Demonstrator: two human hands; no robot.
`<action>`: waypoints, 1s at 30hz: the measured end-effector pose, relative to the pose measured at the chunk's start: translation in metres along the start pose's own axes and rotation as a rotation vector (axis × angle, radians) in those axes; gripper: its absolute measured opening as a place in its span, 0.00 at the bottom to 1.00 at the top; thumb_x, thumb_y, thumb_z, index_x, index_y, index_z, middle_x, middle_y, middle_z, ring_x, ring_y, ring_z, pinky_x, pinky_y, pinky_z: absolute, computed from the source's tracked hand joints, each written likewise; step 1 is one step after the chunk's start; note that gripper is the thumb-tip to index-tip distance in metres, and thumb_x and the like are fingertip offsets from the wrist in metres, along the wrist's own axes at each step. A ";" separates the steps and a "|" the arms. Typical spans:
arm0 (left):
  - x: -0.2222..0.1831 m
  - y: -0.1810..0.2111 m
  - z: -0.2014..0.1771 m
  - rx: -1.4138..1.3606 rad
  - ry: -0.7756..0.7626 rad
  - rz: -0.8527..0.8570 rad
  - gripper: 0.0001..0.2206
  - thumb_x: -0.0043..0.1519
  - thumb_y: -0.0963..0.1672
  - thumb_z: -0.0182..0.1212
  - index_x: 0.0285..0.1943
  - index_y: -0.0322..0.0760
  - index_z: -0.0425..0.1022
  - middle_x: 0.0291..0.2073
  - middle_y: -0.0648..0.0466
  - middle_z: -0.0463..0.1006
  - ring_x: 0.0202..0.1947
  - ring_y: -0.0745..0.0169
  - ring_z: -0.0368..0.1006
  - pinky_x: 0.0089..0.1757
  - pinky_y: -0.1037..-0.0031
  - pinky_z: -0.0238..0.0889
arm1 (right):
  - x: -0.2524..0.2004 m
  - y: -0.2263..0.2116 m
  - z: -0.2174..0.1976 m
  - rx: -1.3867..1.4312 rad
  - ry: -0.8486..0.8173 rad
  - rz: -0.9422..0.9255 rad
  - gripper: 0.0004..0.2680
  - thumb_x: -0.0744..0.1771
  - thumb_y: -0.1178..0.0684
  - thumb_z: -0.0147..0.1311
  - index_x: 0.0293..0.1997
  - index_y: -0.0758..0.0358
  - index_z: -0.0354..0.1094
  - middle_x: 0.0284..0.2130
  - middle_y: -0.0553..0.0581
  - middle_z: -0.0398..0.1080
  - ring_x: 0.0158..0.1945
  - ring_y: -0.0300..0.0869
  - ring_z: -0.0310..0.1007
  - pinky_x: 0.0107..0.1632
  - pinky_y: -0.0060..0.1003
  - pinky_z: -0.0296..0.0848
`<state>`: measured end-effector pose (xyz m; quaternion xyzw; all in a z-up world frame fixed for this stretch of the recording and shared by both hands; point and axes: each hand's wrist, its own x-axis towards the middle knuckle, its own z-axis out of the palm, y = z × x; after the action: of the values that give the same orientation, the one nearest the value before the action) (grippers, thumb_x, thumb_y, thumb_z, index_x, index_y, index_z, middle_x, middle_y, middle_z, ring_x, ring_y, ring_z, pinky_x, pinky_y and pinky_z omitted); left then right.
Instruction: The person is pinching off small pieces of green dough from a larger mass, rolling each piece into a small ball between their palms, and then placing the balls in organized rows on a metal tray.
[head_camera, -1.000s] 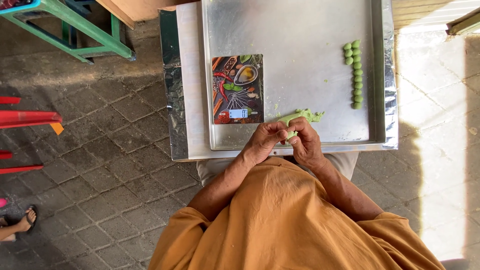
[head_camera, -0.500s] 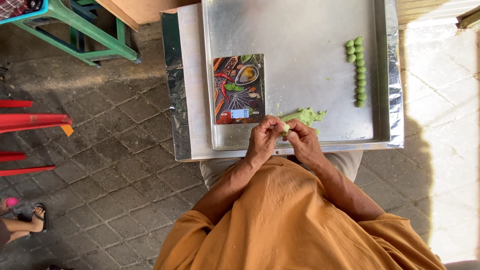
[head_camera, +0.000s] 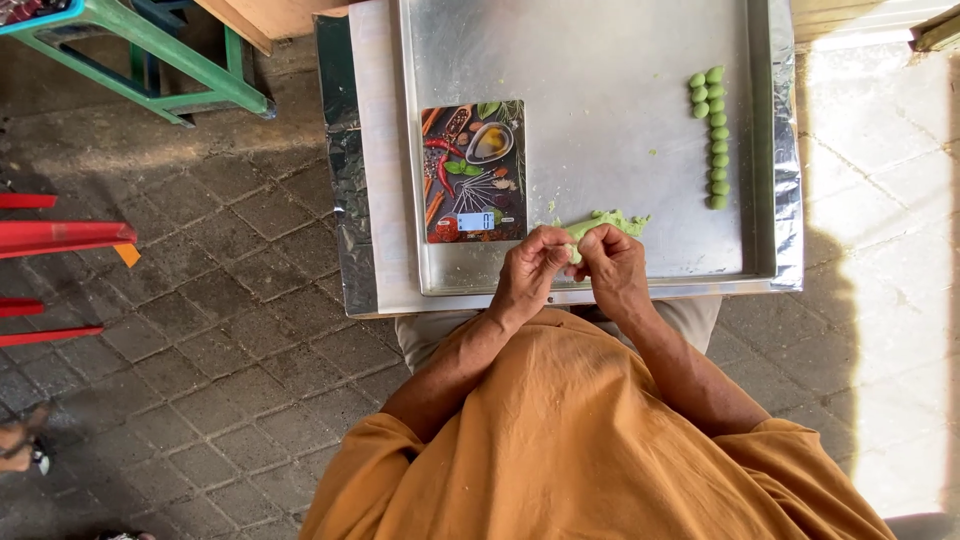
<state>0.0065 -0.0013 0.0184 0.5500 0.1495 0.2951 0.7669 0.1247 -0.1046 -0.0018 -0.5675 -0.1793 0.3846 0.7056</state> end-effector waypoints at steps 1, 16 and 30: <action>0.000 -0.004 -0.001 0.114 0.068 0.021 0.11 0.69 0.44 0.60 0.52 0.28 0.76 0.35 0.48 0.77 0.33 0.70 0.74 0.39 0.76 0.70 | -0.002 -0.005 0.005 -0.013 0.065 0.016 0.13 0.73 0.49 0.52 0.36 0.69 0.68 0.20 0.59 0.67 0.24 0.40 0.75 0.30 0.32 0.77; -0.002 -0.023 -0.013 0.077 0.058 -0.053 0.12 0.65 0.44 0.67 0.54 0.31 0.80 0.45 0.50 0.73 0.42 0.71 0.70 0.40 0.79 0.70 | -0.019 -0.031 0.026 0.199 -0.108 0.106 0.18 0.71 0.54 0.51 0.69 0.72 0.59 0.43 0.64 0.76 0.44 0.40 0.79 0.51 0.37 0.83; -0.008 -0.046 -0.011 -0.311 0.051 -0.275 0.12 0.68 0.46 0.63 0.36 0.33 0.77 0.42 0.51 0.72 0.29 0.68 0.70 0.33 0.76 0.71 | -0.007 -0.010 0.001 -0.310 -0.239 -0.237 0.14 0.65 0.52 0.62 0.54 0.68 0.71 0.19 0.61 0.74 0.23 0.40 0.76 0.31 0.35 0.78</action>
<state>0.0074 -0.0083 -0.0294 0.3917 0.1950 0.2208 0.8717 0.1234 -0.1100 0.0091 -0.5944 -0.3841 0.3315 0.6239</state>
